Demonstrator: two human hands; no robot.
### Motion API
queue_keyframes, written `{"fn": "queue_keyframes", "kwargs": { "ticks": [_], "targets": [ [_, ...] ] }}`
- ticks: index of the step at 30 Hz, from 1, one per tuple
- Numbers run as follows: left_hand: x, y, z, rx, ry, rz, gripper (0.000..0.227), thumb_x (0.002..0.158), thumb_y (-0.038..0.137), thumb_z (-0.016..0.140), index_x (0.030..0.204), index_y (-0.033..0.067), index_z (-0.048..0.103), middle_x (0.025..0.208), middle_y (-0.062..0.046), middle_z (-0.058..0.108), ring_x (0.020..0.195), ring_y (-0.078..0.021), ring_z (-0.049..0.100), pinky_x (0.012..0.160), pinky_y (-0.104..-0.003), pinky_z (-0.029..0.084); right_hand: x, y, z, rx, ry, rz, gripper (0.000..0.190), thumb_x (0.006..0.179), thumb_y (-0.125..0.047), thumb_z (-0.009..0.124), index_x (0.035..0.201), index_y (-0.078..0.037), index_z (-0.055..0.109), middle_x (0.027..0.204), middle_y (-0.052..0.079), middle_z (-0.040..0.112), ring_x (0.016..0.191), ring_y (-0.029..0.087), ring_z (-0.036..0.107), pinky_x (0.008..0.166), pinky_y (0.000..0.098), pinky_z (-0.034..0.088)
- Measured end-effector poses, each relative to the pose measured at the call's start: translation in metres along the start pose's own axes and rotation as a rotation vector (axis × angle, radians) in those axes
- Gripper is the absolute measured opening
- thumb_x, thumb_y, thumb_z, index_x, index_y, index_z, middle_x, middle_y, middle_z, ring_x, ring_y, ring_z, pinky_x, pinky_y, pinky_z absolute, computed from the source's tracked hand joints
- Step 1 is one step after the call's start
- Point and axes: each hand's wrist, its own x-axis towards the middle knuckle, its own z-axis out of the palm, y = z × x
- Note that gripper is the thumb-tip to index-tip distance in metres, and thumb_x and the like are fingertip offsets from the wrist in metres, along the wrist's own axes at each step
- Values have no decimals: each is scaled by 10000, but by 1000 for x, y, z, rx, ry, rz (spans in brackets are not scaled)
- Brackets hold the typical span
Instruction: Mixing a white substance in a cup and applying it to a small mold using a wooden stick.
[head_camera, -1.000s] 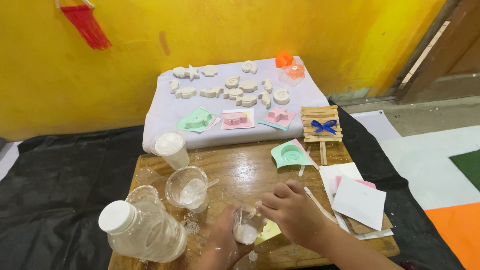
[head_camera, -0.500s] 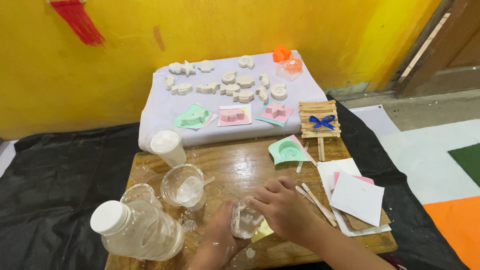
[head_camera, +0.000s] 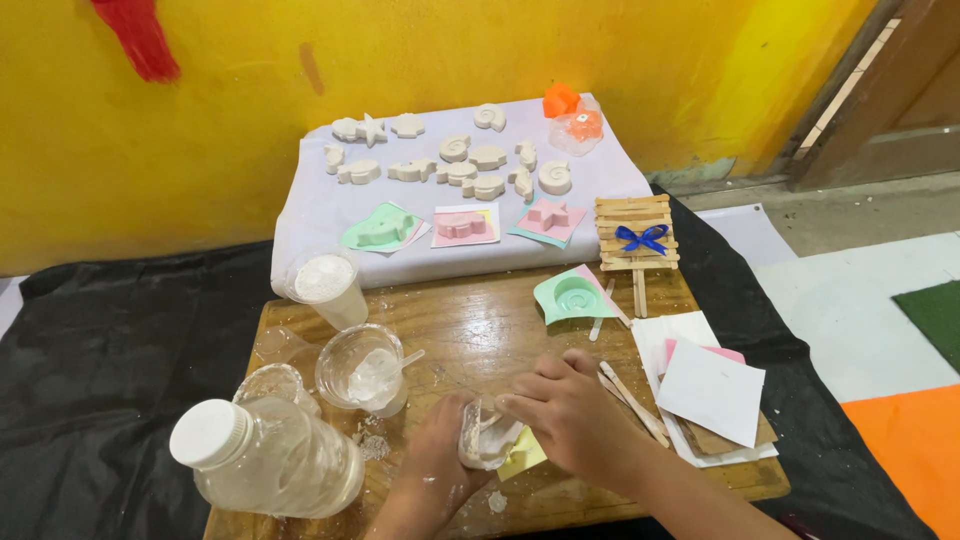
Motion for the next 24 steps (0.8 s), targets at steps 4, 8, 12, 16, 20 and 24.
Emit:
{"fn": "queue_keyframes", "kwargs": {
  "ticks": [4, 8, 12, 16, 20, 24],
  "targets": [
    [-2, 21, -14, -38, 6, 36, 677, 602, 235, 988, 1150, 164, 596, 1025, -12, 711, 919, -236, 668, 746, -374, 507, 1, 5, 3, -153, 81, -5, 194, 896, -26, 624, 965, -193, 696, 870, -85, 637, 811, 211, 492, 765, 401, 283],
    [1, 20, -15, 41, -56, -60, 818, 511, 118, 955, 1217, 184, 547, 1166, -42, 675, 992, -301, 689, 787, -425, 528, -12, 14, 11, -174, 63, 21, 239, 865, -2, 645, 978, -208, 691, 880, -93, 643, 821, 212, 500, 771, 396, 296],
    [5, 22, -17, 99, -105, -46, 864, 516, 127, 984, 1250, 165, 530, 1196, -35, 641, 1027, -290, 667, 788, -443, 522, -20, 17, 8, -78, -9, 77, 267, 826, -3, 595, 967, -208, 692, 824, -85, 621, 844, 220, 529, 747, 406, 273],
    [7, 30, -21, 62, -149, -62, 770, 596, 135, 945, 1243, 138, 527, 1203, -66, 646, 1009, -292, 673, 774, -435, 519, -24, 17, 4, 9, -33, 111, 301, 813, 7, 565, 946, -237, 682, 843, -111, 668, 785, 201, 514, 740, 392, 249],
    [9, 28, -17, 99, -176, -65, 795, 608, 90, 936, 1285, 127, 522, 1244, -82, 633, 1074, -293, 672, 827, -434, 536, -30, 20, 5, 18, -23, 135, 290, 798, -18, 589, 963, -228, 701, 897, -112, 707, 806, 199, 531, 751, 391, 264],
    [11, 28, -17, 142, -137, 117, 826, 553, 22, 954, 1254, 76, 520, 1160, -116, 631, 972, -316, 662, 780, -428, 523, -33, 20, 6, 30, -16, 145, 317, 762, 10, 609, 973, -209, 701, 890, -86, 701, 803, 206, 537, 756, 388, 279]
  ]
}}
